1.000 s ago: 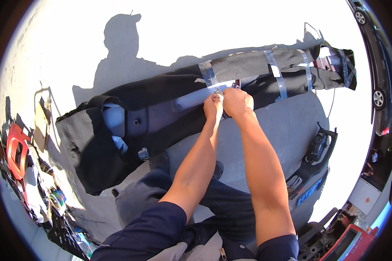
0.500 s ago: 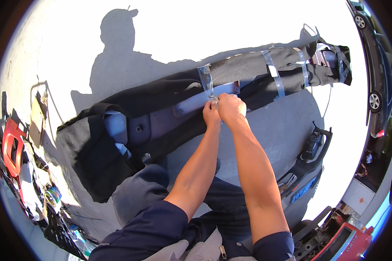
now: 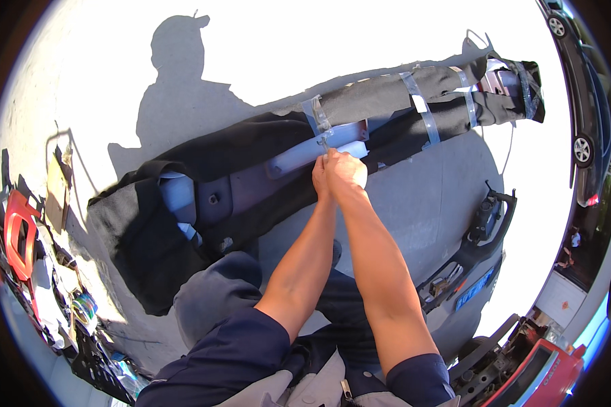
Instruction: The person removes plastic wrap and adhesive tape from an automotive bumper cover and uses a wrench to adjust a bolt on the part while sitting on the ground.
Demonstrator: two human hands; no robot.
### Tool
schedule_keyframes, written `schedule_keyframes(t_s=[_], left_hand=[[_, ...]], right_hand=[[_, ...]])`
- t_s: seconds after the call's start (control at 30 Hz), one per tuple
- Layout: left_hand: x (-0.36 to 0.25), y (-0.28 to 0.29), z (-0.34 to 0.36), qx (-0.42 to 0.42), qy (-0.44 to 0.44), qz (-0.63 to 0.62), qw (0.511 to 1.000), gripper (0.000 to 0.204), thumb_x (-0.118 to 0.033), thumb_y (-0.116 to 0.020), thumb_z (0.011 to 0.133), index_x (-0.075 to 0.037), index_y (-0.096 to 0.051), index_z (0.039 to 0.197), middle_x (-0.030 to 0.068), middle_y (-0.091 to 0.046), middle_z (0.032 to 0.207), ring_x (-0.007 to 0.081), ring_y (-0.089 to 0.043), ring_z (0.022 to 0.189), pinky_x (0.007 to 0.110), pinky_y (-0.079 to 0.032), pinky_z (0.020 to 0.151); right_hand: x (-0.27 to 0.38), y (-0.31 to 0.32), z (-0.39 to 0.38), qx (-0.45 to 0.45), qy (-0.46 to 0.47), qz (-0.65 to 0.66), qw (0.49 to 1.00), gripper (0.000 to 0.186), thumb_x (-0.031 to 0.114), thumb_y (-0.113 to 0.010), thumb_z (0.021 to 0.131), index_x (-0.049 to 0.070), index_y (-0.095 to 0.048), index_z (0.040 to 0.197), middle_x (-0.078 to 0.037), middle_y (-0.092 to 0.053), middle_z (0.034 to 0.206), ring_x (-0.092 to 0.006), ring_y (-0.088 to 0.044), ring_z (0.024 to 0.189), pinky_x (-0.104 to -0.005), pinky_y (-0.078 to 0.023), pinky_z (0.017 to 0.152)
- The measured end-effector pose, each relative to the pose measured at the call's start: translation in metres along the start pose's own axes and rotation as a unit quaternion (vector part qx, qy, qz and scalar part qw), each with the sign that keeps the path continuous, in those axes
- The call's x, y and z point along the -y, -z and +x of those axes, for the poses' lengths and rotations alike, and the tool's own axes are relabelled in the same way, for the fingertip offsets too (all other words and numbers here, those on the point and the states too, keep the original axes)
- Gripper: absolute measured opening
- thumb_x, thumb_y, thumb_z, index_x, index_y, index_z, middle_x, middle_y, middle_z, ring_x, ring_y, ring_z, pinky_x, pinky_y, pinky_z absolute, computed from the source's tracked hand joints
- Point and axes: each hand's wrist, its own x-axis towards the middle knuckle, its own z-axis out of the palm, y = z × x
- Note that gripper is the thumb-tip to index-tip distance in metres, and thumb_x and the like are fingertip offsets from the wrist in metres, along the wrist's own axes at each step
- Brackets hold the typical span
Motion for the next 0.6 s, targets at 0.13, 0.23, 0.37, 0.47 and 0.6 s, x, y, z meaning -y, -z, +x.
schedule_keyframes(t_s=[0.13, 0.23, 0.37, 0.47, 0.6], left_hand=[[0.063, 0.017, -0.053, -0.031, -0.072, 0.089, 0.993, 0.027, -0.028, -0.05, 0.102, -0.005, -0.06, 0.09, 0.0033, -0.061, 0.079, 0.0137, -0.056, 0.073, 0.032, -0.048, 0.067], [0.068, 0.038, -0.074, -0.031, -0.033, 0.068, 0.997, 0.027, -0.026, -0.051, 0.102, -0.004, -0.058, 0.087, 0.0058, -0.058, 0.078, 0.0154, -0.054, 0.071, 0.031, -0.044, 0.068], [0.036, 0.019, -0.111, 0.106, -0.232, 0.302, 0.919, 0.013, -0.019, -0.06, 0.095, -0.006, -0.062, 0.094, 0.0066, -0.062, 0.094, 0.0232, -0.06, 0.09, 0.035, -0.048, 0.078], [0.039, 0.032, -0.138, 0.184, -0.262, 0.406, 0.856, 0.011, -0.017, -0.063, 0.091, -0.007, -0.064, 0.096, 0.0062, -0.063, 0.102, 0.0281, -0.059, 0.101, 0.04, -0.05, 0.084], [0.06, 0.079, -0.129, 0.232, -0.231, 0.527, 0.784, 0.016, -0.021, -0.06, 0.092, -0.008, -0.065, 0.1, 0.0048, -0.063, 0.109, 0.0274, -0.058, 0.11, 0.043, -0.053, 0.087]], right_hand=[[-0.004, -0.016, 0.008, -0.026, 0.023, 0.049, 0.998, 0.026, 0.02, -0.052, 0.096, 0.017, -0.068, 0.117, -0.012, -0.072, 0.107, -0.0309, -0.07, 0.099, -0.0409, -0.056, 0.086], [-0.067, 0.018, -0.024, -0.046, 0.081, 0.127, 0.987, 0.03, 0.021, -0.058, 0.094, 0.012, -0.067, 0.121, -0.018, -0.07, 0.107, -0.0381, -0.067, 0.1, -0.0438, -0.054, 0.086], [-0.153, 0.032, -0.051, -0.16, 0.056, 0.237, 0.956, 0.031, 0.021, -0.065, 0.09, 0.008, -0.066, 0.118, -0.019, -0.07, 0.107, -0.0381, -0.067, 0.1, -0.043, -0.054, 0.086], [-0.182, 0.016, -0.078, -0.134, 0.039, 0.29, 0.947, 0.028, 0.02, -0.064, 0.093, 0.002, -0.065, 0.113, -0.018, -0.067, 0.084, -0.0293, -0.065, 0.076, -0.0377, -0.051, 0.071], [-0.213, -0.032, -0.104, -0.127, 0.051, 0.363, 0.922, 0.026, 0.022, -0.062, 0.095, -0.003, -0.063, 0.104, -0.01, -0.055, 0.067, -0.018, -0.05, 0.06, -0.0339, -0.041, 0.058]])
